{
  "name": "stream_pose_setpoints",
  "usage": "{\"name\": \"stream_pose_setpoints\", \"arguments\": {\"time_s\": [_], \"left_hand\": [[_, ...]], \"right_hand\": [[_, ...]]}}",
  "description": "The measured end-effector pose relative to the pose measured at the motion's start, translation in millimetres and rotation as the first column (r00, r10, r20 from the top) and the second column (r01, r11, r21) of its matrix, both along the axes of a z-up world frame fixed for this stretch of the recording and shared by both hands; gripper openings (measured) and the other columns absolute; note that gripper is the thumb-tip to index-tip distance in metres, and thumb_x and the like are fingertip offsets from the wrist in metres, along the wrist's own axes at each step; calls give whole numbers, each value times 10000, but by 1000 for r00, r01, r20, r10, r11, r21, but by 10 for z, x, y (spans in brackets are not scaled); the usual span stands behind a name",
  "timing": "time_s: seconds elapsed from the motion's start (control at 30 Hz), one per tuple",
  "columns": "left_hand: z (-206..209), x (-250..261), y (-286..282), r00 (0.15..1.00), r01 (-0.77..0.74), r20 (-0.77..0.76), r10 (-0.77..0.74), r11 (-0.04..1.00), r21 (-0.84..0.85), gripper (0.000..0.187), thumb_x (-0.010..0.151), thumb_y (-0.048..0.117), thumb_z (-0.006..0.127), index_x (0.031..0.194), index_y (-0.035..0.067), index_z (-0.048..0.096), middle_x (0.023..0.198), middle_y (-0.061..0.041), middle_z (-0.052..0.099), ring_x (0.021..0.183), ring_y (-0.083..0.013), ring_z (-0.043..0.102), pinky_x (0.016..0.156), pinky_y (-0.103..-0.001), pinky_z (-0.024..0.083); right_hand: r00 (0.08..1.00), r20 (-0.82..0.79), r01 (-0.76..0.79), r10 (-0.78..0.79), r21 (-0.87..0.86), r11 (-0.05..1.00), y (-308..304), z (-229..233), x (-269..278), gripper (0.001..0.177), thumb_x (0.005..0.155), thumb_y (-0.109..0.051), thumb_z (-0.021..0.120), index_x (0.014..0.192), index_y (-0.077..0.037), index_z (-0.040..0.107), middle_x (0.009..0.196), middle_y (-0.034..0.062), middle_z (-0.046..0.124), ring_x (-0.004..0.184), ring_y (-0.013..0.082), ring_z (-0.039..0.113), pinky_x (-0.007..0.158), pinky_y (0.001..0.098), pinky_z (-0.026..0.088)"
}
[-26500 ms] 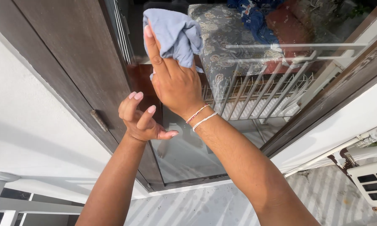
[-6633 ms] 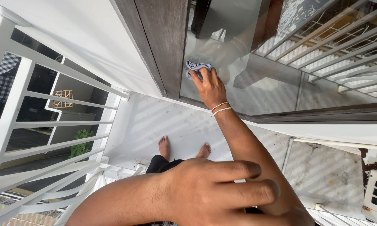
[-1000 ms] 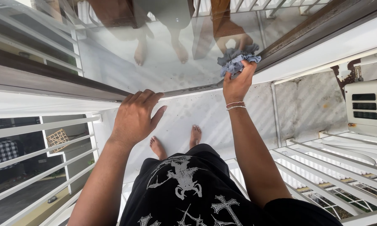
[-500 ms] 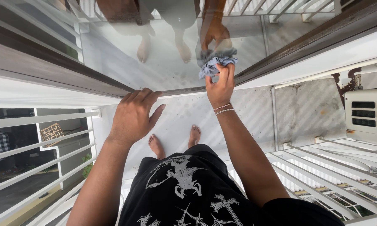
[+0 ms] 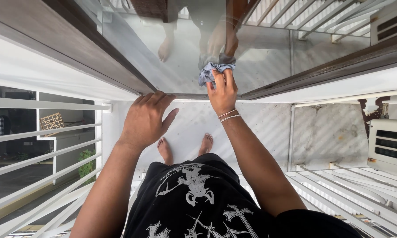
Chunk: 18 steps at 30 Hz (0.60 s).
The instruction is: The recorder is cleaning a glass sliding door or large window on a balcony using a grey cloth.
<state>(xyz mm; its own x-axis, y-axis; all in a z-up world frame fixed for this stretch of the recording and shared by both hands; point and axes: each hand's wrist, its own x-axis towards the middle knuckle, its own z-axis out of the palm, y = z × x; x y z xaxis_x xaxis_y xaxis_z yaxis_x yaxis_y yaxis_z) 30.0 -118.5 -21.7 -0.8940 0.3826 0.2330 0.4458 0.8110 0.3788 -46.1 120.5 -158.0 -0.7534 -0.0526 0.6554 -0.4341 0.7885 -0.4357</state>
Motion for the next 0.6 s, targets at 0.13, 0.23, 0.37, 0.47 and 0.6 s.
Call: {"name": "stream_pose_setpoints", "arguments": {"time_s": [0.13, 0.23, 0.37, 0.47, 0.6], "left_hand": [[-53, 60, -130, 1000, -23, 8, 23, 1000, 3, 334, 926, 271, 730, 1170, 43, 710, 1073, -115, 724, 976, -288, 703, 887, -418, 556], [-65, 90, -224, 999, -46, 13, 46, 999, 6, 339, 928, 280, 727, 1168, 42, 708, 1091, -117, 725, 982, -283, 701, 878, -413, 554], [-62, 168, -360, 997, -81, 11, 80, 997, 15, 335, 923, 286, 718, 1160, 49, 709, 1114, -117, 722, 979, -281, 695, 850, -407, 549], [-49, 221, -462, 994, -102, 37, 101, 994, 26, 338, 931, 282, 715, 1176, 49, 708, 1087, -104, 719, 962, -281, 693, 845, -411, 544], [-87, 306, -594, 991, -130, 26, 129, 991, 29, 340, 925, 288, 715, 1173, 55, 708, 1095, -109, 717, 949, -280, 692, 846, -413, 539]], "right_hand": [[998, -30, -49, 50, 59, 997, -251, -21, -29, 505, 717, 37, 863, 1170, -40, 652, 1106, 129, 568, 886, 296, 660, 731, 379, 577], [995, -43, -88, 93, 98, 991, -462, 10, -60, 527, 716, 36, 864, 1191, -42, 650, 1096, 115, 553, 904, 292, 654, 755, 379, 578], [992, -3, -125, 126, 111, 986, -713, -42, -62, 552, 684, 32, 865, 1192, -53, 663, 1082, 99, 560, 893, 263, 648, 751, 376, 570], [989, -11, -147, 150, 151, 978, -901, 34, -80, 529, 726, 10, 886, 1199, -55, 658, 1079, 87, 550, 909, 265, 637, 761, 368, 570], [984, 24, -177, 175, 161, 971, -1097, 61, -75, 566, 674, -5, 880, 1197, -56, 668, 1057, 83, 549, 896, 264, 639, 744, 371, 571]]}}
